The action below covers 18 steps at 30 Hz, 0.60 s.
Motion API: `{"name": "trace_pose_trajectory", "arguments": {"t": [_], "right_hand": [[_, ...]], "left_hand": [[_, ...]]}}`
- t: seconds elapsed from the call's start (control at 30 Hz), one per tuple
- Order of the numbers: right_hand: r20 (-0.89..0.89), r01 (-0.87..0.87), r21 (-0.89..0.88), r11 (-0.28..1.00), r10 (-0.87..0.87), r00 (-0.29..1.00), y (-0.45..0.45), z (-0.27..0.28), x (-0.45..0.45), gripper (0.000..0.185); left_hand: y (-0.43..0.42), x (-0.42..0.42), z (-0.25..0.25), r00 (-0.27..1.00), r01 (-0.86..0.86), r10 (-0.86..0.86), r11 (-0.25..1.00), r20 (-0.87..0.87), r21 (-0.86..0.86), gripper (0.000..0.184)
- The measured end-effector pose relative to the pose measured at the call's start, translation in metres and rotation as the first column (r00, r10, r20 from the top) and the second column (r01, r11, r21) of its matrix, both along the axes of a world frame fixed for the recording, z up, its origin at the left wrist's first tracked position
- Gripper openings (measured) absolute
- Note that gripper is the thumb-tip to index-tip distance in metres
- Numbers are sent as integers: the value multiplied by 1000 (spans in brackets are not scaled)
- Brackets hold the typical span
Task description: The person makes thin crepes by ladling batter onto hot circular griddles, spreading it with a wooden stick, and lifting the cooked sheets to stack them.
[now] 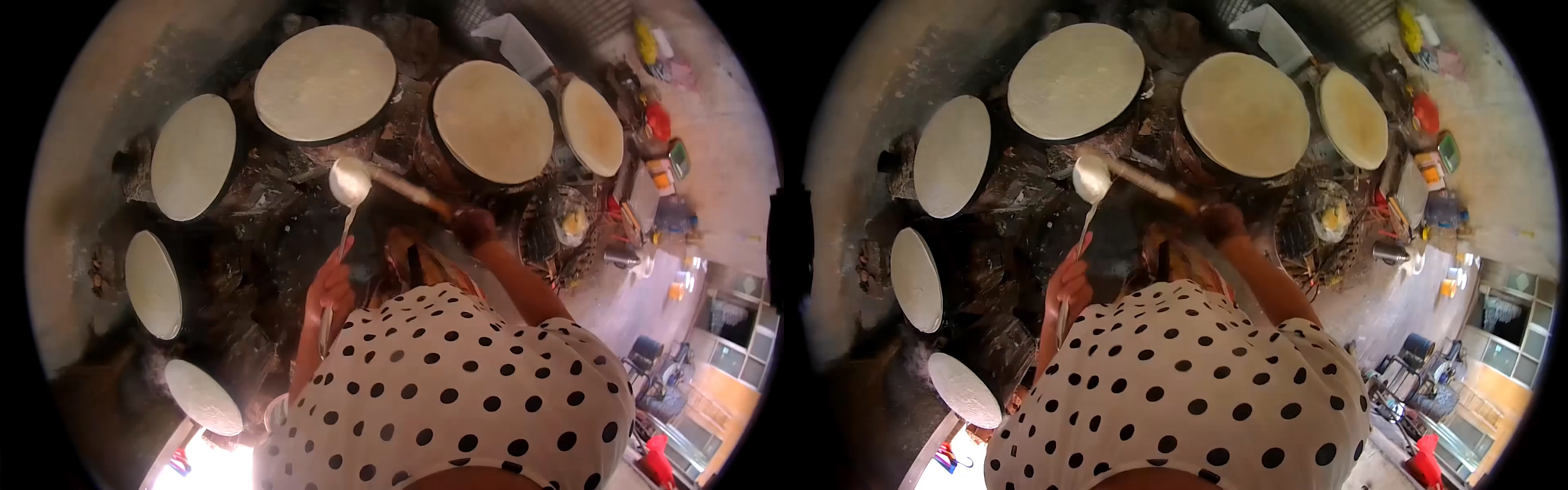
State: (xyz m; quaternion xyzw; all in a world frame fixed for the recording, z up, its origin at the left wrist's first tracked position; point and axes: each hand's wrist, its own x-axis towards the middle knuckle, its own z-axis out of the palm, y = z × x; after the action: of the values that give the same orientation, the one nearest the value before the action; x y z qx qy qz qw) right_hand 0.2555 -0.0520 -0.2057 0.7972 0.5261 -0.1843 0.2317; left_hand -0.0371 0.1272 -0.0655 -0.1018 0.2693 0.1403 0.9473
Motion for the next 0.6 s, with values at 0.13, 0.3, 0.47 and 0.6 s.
{"name": "trace_pose_trajectory", "arguments": {"t": [0.13, 0.3, 0.47, 0.6], "right_hand": [[17, 211, 653, 728, -292, 956, -5, -10, 68, 27], [-78, 356, 581, 732, -385, 919, 18, 10, 103, 39], [-137, 237, 516, 823, -194, 971, 7, 37, 126, 28], [-37, 88, 616, 783, -82, 996, 8, 53, 143, 25]], "left_hand": [[-25, 2, 19, 964, 249, -146, 786, -221, 565, 46], [-48, 24, 23, 774, 511, -37, 627, -632, 589, 42], [-79, 41, 1, 852, 265, 9, 855, -524, 446, 38], [-108, 52, 2, 883, 199, 15, 893, -469, 403, 37]]}}
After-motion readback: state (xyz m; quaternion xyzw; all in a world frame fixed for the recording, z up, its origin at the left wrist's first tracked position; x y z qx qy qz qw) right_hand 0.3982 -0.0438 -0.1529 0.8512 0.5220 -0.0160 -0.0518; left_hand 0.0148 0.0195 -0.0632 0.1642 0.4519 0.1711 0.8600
